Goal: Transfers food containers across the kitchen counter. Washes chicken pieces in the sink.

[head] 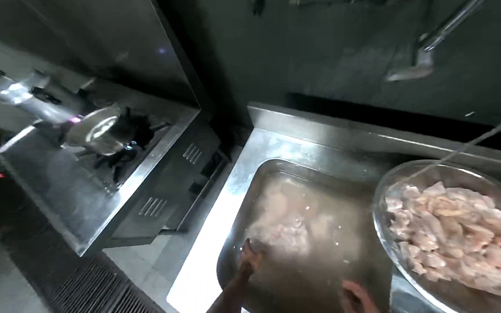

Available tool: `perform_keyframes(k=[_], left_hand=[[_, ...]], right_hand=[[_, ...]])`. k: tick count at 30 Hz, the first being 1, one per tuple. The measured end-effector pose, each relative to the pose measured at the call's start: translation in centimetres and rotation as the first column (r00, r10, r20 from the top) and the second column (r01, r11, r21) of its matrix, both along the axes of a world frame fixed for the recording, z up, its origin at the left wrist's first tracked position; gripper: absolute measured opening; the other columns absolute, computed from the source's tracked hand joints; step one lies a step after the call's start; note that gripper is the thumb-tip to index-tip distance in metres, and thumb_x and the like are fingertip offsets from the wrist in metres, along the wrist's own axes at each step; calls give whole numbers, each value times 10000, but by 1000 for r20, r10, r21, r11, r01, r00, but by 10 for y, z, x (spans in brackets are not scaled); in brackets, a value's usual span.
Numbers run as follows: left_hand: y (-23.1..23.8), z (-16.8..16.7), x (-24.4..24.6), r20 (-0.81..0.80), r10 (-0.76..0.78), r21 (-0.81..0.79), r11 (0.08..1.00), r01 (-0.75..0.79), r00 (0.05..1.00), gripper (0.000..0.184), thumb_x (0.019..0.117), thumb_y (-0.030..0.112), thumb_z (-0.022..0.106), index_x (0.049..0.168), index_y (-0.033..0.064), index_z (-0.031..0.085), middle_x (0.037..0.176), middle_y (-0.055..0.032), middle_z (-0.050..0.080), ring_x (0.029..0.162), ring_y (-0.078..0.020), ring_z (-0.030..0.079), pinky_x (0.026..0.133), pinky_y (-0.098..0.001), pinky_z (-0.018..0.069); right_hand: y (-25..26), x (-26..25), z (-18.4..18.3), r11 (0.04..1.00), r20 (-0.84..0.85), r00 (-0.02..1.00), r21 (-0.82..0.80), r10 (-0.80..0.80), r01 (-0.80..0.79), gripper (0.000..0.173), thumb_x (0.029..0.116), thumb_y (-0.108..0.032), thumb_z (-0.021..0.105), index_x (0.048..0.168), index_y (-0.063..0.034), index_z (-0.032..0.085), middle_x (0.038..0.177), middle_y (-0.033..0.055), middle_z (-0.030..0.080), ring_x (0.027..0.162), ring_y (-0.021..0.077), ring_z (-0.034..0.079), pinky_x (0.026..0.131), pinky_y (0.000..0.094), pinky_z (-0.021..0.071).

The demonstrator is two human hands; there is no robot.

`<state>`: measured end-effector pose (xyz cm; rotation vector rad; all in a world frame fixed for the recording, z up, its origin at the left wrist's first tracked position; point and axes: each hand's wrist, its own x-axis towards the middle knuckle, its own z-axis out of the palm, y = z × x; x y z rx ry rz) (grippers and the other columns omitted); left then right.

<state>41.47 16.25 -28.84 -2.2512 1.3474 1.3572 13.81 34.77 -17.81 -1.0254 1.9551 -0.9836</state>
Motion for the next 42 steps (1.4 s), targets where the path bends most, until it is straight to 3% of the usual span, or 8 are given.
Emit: perform_keyframes(k=[6, 14, 19, 23, 29, 32, 35, 42], left_hand=[[-52, -67, 14, -292, -211, 65, 969, 239, 933, 813, 894, 359, 789, 1506, -19, 412, 1448, -237, 541, 1346, -323, 535, 1147, -457, 427], [-80, -123, -15, -624, -255, 213, 854, 475, 739, 397, 1064, 191, 536, 1373, -54, 574, 1387, -229, 593, 1311, -282, 550, 1148, -417, 389], [-73, -124, -6, -713, 49, 340, 896, 284, 699, 306, 1053, 170, 555, 1282, -24, 619, 1122, -95, 687, 948, -85, 639, 861, -245, 530], [-66, -91, -6, -632, 501, 573, 816, -80, 591, 179, 1031, 124, 498, 1099, 16, 623, 796, -36, 682, 681, -115, 663, 638, -289, 584], [-50, -64, 13, -627, 230, 468, 875, 124, 744, 581, 918, 180, 734, 1418, 22, 482, 1127, -114, 675, 957, -170, 673, 835, -358, 588], [-40, -58, 12, -608, 124, 364, 921, 137, 784, 676, 801, 136, 850, 1368, 1, 508, 1061, -131, 699, 893, -190, 698, 761, -356, 605], [-29, -59, 11, -613, -133, 192, 931, 310, 779, 824, 687, 168, 917, 1383, -29, 522, 1207, -137, 684, 1083, -181, 677, 964, -360, 572], [3, -53, -6, -474, -416, 174, 820, 545, 776, 606, 812, 351, 829, 1264, -2, 632, 1166, -172, 685, 1096, -256, 659, 1000, -449, 526]], right_hand=[[-134, 55, -180, 808, 53, 991, 586, -121, 68, 895, 891, -453, 771, 1550, 2, 373, 1515, 271, 469, 1398, 379, 477, 1162, 522, 389], [-141, 56, -286, 734, 222, 947, 678, -234, 23, 380, 1081, -159, 493, 1369, 82, 550, 1347, 252, 598, 1213, 286, 600, 1051, 398, 482], [-147, 73, -219, 749, 422, 682, 598, -598, 286, 247, 1012, -103, 602, 1211, 40, 632, 1066, 92, 704, 936, 101, 670, 853, 285, 568], [-115, 67, -206, 864, 532, 699, 430, -478, 263, 138, 975, -54, 556, 1083, 16, 607, 829, -4, 672, 698, 35, 634, 630, 213, 554], [-89, 81, -183, 713, 401, 628, 587, -667, 383, 409, 950, -115, 695, 1309, 13, 545, 940, 63, 679, 746, 85, 642, 652, 269, 566], [-82, 80, -181, 727, 410, 661, 611, -628, 312, 248, 993, -97, 623, 1185, 58, 595, 877, 76, 688, 712, 107, 654, 638, 291, 577], [-85, 68, -184, 804, 332, 877, 587, -346, 95, 367, 950, -178, 690, 1235, 45, 634, 1050, 137, 711, 925, 172, 685, 845, 370, 583], [-131, 92, -128, 619, 216, 963, 782, -162, -71, 634, 939, -382, 716, 1394, 24, 543, 1327, 200, 625, 1234, 270, 603, 1072, 430, 467]])
